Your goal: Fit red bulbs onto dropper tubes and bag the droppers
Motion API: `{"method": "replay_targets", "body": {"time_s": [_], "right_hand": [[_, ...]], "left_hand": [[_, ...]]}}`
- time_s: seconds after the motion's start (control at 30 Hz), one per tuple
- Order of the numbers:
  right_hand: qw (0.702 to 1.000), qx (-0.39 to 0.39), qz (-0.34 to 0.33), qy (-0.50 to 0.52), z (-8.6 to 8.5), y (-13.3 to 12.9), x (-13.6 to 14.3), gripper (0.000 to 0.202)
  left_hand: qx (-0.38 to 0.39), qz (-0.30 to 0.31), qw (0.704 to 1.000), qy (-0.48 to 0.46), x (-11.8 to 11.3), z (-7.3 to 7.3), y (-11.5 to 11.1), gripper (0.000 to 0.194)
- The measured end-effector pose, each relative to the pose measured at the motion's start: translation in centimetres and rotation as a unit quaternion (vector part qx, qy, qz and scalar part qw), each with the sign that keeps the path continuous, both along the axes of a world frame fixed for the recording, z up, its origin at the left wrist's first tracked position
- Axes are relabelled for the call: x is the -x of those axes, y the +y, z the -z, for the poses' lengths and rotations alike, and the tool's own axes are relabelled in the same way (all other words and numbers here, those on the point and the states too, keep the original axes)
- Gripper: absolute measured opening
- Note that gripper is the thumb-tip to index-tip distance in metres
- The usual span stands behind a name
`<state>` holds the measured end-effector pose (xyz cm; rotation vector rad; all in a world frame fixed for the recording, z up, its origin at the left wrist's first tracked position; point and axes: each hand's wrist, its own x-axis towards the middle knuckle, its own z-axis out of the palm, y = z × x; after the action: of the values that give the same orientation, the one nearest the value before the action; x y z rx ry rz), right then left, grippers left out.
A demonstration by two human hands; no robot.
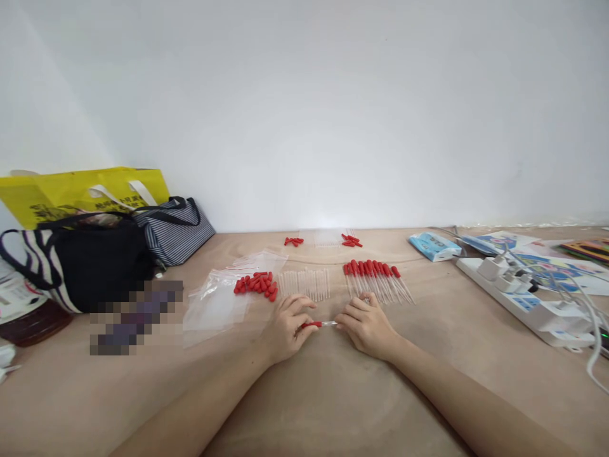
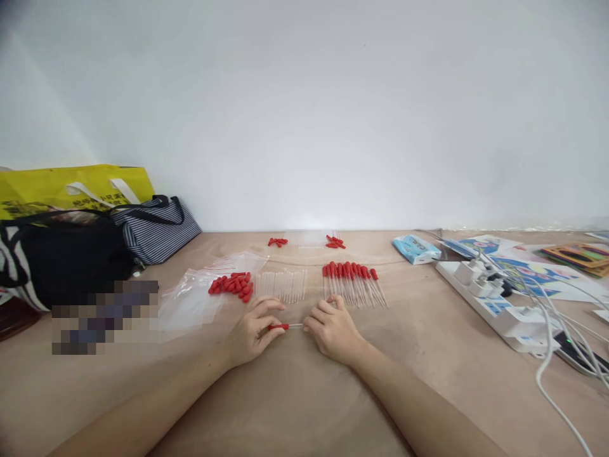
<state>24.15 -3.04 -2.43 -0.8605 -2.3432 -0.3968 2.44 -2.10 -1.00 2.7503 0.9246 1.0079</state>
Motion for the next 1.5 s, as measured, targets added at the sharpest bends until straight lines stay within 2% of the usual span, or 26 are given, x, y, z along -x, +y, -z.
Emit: {"method": "replay_targets", "body": {"time_s": [0.27,0.43,0.7,0.87,0.97,1.03,1.13,1.2,1.3,1.4,1.5], "right_hand": [[1.000,0.004,0.002,0.029,-0.2,0.0,0.2,0.017],[0.999,-0.001,-0.003,0.041,-0.3,-0.2,0.6,0.016],[0.999,0.012,-0.016,0.046,0.2,-0.2,0.7,0.019],[0.999,0.034,-0.008,0.023,-0.4,0.0,0.4,0.017],[0.999,0.052,-0.013,0.007,-0.6,0.0,0.1,0.016],[0.998,0.061,-0.006,0.004,-0.6,0.0,-0.3,0.017],[0.994,0.070,0.061,0.051,-0.5,0.3,-1.0,0.017],[0.983,0.078,0.132,0.106,-0.5,0.8,-1.4,0.017],[0.959,0.091,0.219,0.157,-0.7,1.9,-1.4,0.020],[0.942,0.103,0.280,0.153,-1.2,3.3,-0.3,0.021],[0.917,0.132,0.354,0.125,-1.6,4.6,1.3,0.023]], "left_hand": [[-0.027,-0.015,1.000,0.005,-0.1,-0.1,0.2,0.010],[-0.055,0.014,0.998,-0.010,-0.3,0.0,0.1,0.009],[-0.030,0.014,0.999,-0.021,-0.6,0.2,-0.1,0.009],[0.000,-0.006,1.000,-0.006,-0.5,0.0,0.1,0.007],[0.005,0.004,1.000,-0.002,-0.2,0.2,0.5,0.006],[0.019,0.005,1.000,-0.004,0.1,0.4,0.6,0.016],[0.048,-0.050,0.997,-0.035,0.4,0.4,0.5,0.029],[0.064,-0.073,0.994,-0.041,0.4,0.3,0.3,0.021],[0.090,-0.022,0.996,0.006,0.2,0.1,0.1,0.010],[0.115,0.036,0.992,0.028,0.1,0.1,0.2,0.014],[0.131,0.049,0.990,0.023,0.1,0.2,0.3,0.020]]}}
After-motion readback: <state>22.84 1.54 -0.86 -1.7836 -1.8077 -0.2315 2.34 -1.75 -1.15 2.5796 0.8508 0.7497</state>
